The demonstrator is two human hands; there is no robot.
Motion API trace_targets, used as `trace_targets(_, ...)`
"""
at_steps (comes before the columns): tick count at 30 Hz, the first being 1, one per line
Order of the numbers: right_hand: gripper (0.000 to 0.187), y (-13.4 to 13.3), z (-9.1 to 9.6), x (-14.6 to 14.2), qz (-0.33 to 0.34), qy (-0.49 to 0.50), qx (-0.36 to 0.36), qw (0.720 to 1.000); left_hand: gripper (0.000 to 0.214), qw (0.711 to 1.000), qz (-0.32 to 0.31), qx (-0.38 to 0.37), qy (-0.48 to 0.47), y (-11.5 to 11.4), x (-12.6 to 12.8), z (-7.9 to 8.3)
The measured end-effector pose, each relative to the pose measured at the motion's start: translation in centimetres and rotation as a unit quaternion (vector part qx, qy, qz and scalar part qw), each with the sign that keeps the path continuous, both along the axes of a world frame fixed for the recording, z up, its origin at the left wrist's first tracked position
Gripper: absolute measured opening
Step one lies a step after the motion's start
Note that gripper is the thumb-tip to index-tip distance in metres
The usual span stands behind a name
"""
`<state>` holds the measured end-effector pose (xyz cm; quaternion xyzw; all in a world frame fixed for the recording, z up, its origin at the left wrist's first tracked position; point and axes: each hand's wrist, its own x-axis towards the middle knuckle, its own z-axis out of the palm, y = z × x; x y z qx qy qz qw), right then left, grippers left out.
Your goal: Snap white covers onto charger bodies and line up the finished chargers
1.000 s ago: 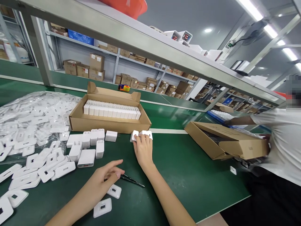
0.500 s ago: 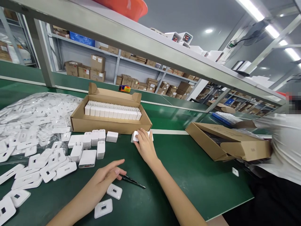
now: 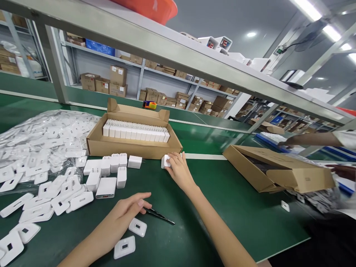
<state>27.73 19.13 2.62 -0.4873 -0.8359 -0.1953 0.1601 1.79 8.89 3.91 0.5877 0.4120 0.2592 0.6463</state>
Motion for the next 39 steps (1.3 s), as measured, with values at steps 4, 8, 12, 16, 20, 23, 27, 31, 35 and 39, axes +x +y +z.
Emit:
trace_targets(4,0.011,0.1,0.0,0.3,0.003,0.007,-0.004,1.0,0.056,1.0,0.003,0.004,-0.001,0.2,0.1,-0.4)
trace_targets(8,0.011,0.1,0.1,0.5,0.005,0.012,-0.009,1.0,0.056,1.0,0.005,0.008,-0.009,0.2,0.0,-0.6)
trace_targets(12,0.013,0.1,0.2,0.6,0.006,0.018,-0.017,1.0,0.057,1.0,0.004,0.009,0.0,0.1,0.0,-0.6)
trace_targets(16,0.012,0.0,0.4,0.7,0.008,0.026,-0.025,0.999,0.059,1.0,-0.002,0.01,0.003,0.1,-0.1,-0.4)
trace_targets(20,0.01,-1.1,1.4,0.0,0.006,0.054,-0.025,0.998,0.058,1.0,0.003,0.011,0.005,0.0,-0.1,-0.2)
trace_targets(23,0.018,-2.5,2.3,-2.3,0.018,0.094,-0.032,0.995,0.051,1.0,-0.004,0.019,0.013,-0.1,0.1,0.2)
trace_targets(27,0.034,-2.1,2.0,-7.5,0.067,0.153,-0.096,0.981,0.045,0.997,0.011,0.073,0.03,0.0,0.2,0.6)
trace_targets(31,0.037,1.4,0.5,-11.0,0.067,0.248,-0.189,0.948,0.038,0.991,0.1,0.085,0.017,1.0,-0.3,0.3)
trace_targets(35,0.027,2.1,0.7,-10.7,0.078,0.363,-0.299,0.879,0.04,0.975,0.202,0.086,0.016,2.1,-1.0,-0.3)
trace_targets(39,0.063,-2.9,2.7,-9.9,0.141,0.445,-0.418,0.779,0.064,0.96,0.247,0.128,-0.011,1.2,-0.6,-0.1)
